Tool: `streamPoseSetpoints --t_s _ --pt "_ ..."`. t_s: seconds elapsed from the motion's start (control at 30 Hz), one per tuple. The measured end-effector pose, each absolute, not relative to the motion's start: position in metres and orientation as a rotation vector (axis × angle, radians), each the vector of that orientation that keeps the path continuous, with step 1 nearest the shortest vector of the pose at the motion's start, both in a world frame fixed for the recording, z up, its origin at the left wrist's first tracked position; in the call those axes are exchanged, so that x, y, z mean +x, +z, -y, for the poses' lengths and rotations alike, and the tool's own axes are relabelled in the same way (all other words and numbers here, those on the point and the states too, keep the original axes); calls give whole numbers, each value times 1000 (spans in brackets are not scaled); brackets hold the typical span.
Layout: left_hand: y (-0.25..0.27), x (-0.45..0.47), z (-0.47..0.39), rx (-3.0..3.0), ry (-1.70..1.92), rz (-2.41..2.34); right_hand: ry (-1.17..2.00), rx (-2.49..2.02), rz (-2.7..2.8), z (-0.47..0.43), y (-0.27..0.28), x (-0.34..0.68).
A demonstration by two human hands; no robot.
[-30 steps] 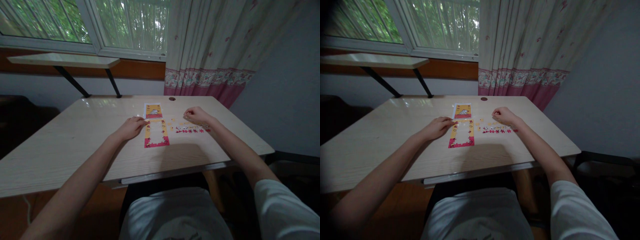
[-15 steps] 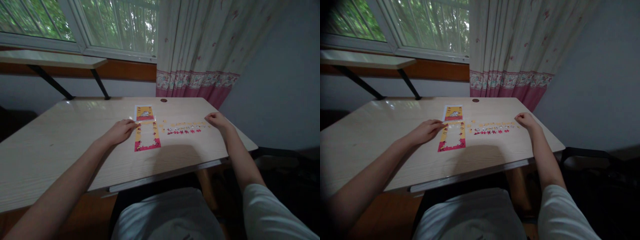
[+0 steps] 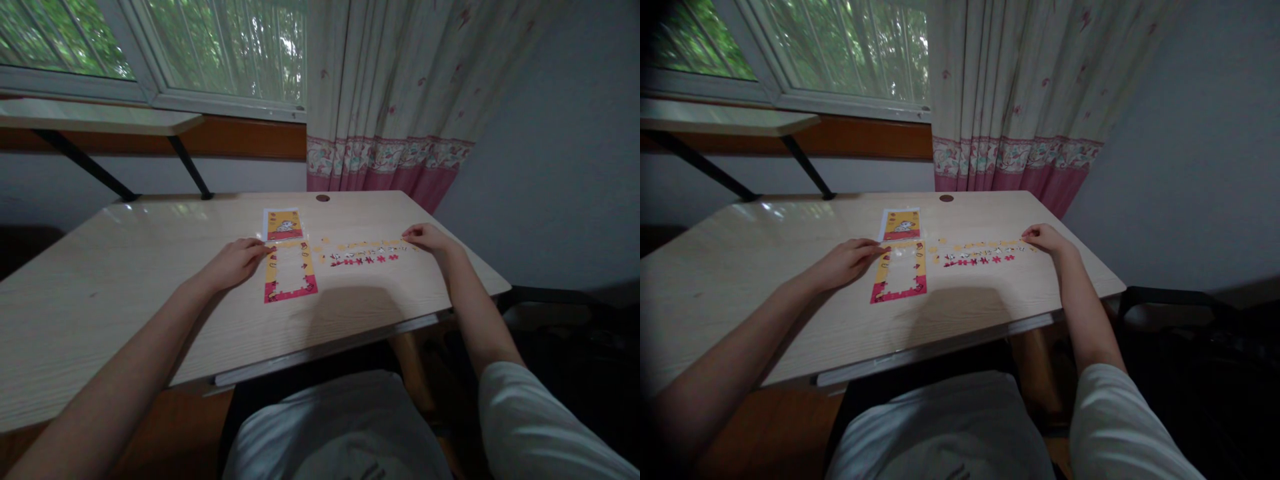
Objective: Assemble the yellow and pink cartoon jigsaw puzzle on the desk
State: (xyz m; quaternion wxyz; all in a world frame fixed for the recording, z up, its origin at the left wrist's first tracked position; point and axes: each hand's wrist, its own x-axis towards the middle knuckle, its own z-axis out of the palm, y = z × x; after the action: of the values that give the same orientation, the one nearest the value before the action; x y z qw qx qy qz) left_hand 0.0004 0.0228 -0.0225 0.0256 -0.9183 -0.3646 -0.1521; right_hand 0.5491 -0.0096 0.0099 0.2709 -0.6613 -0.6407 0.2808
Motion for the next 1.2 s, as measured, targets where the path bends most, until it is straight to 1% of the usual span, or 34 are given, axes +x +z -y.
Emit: streamPoseSetpoints --t_s 0.23,0.37,0.6,0.77,1.0,1.2 --pt "-23 1 -23 -2849 -478 1128 874 -1847 1750 4 14 553" --pt "-23 1 -23 -2852 -478 1123 867 -1881 1767 3 16 551" --pt "-19 3 -20 -2863 -458 1145 831 -1781 1616 9 14 539" --pt "-18 3 -19 -2855 -423 1146 826 -1652 1523 4 18 481" --pt "-21 1 -19 -2856 -454 1150 1093 -1343 1751 -5 30 357" --pt "-20 2 -18 -2859 -425 1177 1226 -1200 1831 -8 32 307"
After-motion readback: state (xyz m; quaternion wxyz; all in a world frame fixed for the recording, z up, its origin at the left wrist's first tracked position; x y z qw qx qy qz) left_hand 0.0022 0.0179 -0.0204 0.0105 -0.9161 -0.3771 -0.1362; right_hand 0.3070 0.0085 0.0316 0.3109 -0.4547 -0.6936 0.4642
